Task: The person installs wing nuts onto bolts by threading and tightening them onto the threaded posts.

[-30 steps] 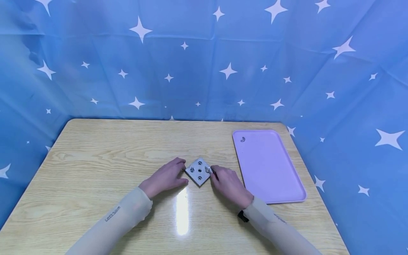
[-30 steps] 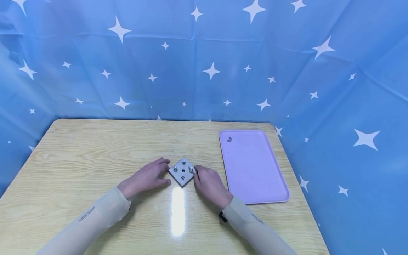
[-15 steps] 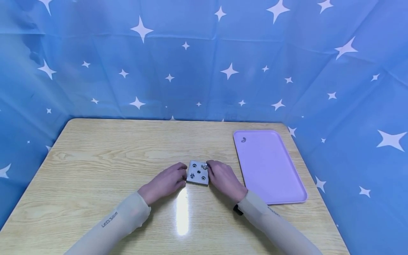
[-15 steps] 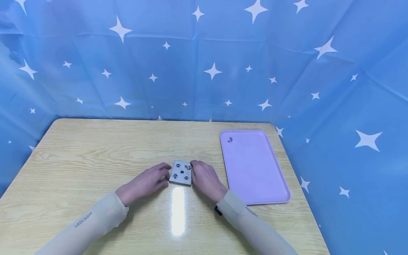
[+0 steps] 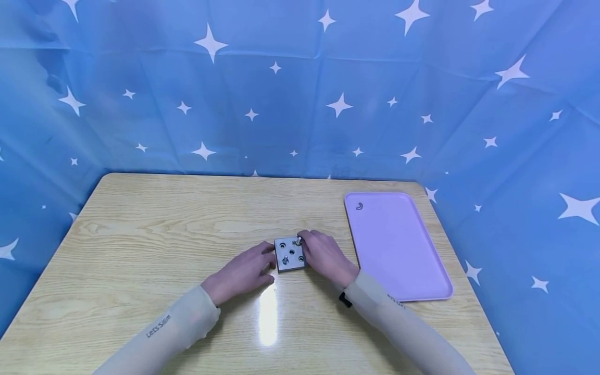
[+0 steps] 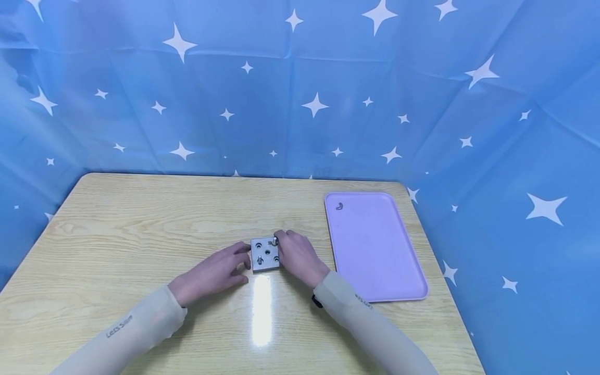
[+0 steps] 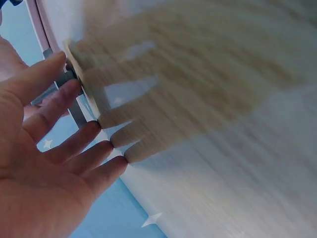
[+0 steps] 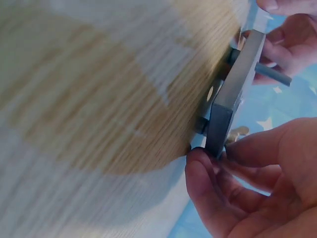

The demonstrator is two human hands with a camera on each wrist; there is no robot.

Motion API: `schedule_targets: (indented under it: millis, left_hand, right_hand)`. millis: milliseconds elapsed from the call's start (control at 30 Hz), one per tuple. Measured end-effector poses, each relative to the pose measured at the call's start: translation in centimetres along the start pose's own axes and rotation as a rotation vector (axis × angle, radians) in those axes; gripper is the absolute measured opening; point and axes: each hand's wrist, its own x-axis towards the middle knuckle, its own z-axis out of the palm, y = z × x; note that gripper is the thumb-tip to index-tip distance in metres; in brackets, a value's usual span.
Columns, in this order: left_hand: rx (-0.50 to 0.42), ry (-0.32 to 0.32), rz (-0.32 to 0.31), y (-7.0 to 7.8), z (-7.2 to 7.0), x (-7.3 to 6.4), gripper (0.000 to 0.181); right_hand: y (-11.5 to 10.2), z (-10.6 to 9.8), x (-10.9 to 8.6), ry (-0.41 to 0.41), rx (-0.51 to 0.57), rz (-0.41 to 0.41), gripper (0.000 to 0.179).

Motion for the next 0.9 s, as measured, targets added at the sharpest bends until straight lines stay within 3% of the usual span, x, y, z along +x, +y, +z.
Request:
schedule_targets:
  millis: [100,167,267,333,433,633,767,900]
  left_hand:
    - [-0.03,0.04,-0.092,0.0,0.0,0.2,0.049]
    - [-0.028,0.056,-0.15,0.0,0.0,0.5,0.074]
    - [0.013,0.044,-0.192,0.1,0.1,1.2,0.105]
    - [0.046,0.021,-0.204,0.1,0.1,1.7,0.115]
    - [0.086,-0.018,-0.221,0.1,0.1,2.2,0.112]
    - [0.136,-0.019,-0.205,0.0,0.4,2.7,0.09]
    - [0.131,-0.007,-0.208,-0.1,0.5,2.7,0.09]
    - [0.139,-0.004,-0.212,-0.3,0.7,2.7,0.092]
  right_hand:
    - [0.0,-0.1,0.2,-0.005,0.005,-0.007,0.024]
    - [0.0,-0.2,0.2,-0.006,0.01,-0.012,0.023]
    - [0.1,-0.2,0.3,-0.007,0.017,-0.015,0.024]
    - [0.2,-0.2,0.4,-0.005,0.024,-0.02,0.024]
    - [0.3,-0.2,0.5,-0.006,0.035,-0.029,0.025]
    - [0.4,-0.5,0.3,-0.045,0.057,-0.001,0.034]
    - [0.6,-0.9,-0.5,-0.064,0.055,0.053,0.037]
    - [0.8,-1.2,-1.5,-0.05,0.019,0.056,0.029]
